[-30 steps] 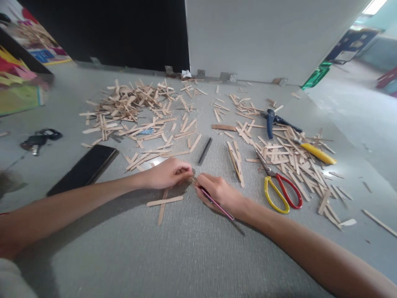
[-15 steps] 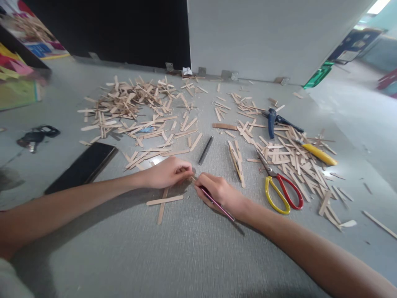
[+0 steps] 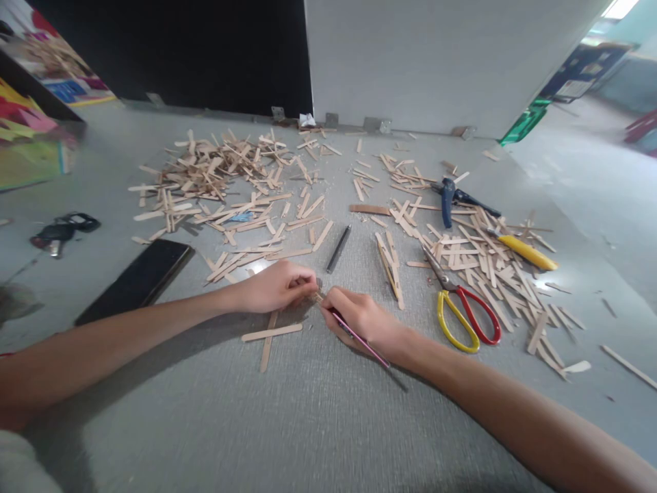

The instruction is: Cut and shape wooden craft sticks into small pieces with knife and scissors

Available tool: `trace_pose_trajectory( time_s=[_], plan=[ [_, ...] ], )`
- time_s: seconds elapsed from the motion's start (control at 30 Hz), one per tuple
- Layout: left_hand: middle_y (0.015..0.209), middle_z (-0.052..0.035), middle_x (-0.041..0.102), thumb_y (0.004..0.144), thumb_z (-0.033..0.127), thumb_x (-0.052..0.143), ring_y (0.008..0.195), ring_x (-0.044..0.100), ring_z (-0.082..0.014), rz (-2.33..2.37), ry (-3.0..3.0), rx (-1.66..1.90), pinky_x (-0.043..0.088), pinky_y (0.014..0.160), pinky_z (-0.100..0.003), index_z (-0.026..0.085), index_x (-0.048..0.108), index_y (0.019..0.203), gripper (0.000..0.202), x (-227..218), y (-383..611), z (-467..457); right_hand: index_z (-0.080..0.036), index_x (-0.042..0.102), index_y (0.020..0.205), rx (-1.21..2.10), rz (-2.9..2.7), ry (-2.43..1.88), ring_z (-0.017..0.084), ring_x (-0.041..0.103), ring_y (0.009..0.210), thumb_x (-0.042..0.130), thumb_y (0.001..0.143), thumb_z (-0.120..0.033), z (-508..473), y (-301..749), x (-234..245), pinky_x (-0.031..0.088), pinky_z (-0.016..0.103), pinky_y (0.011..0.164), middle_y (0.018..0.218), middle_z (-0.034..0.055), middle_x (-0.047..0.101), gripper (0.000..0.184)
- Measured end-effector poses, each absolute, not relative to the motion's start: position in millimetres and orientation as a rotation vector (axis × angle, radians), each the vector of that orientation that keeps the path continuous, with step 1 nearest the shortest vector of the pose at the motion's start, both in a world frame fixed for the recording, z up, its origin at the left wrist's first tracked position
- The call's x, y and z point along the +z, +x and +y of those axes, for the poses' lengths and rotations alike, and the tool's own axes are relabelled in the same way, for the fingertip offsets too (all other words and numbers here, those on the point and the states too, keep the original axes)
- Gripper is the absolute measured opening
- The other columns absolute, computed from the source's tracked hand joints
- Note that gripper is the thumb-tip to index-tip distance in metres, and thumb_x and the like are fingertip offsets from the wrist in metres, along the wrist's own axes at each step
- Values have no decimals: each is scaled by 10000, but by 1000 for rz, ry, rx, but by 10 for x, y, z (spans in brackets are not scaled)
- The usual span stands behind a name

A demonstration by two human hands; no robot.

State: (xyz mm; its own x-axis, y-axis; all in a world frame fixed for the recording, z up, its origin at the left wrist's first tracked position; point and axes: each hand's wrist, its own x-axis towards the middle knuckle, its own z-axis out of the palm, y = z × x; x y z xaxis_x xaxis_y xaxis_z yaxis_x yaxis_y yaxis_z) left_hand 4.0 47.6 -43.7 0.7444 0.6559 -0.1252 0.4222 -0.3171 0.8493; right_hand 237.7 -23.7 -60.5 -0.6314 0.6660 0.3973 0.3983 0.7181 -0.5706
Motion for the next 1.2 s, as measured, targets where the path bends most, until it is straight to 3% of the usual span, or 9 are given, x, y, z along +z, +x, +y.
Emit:
trace_pose_trajectory(
  time_s=[1.2],
  plan=[
    [594,28,625,1038,287,577,550,535,-130,849,1991,300,378,629,-255,197,608,710,342,-430,53,469,-211,565,1023,579,-2325,-813,130,585,650,491,1126,-157,-242,2370,-580,475,249,609,837,14,636,138]
  ],
)
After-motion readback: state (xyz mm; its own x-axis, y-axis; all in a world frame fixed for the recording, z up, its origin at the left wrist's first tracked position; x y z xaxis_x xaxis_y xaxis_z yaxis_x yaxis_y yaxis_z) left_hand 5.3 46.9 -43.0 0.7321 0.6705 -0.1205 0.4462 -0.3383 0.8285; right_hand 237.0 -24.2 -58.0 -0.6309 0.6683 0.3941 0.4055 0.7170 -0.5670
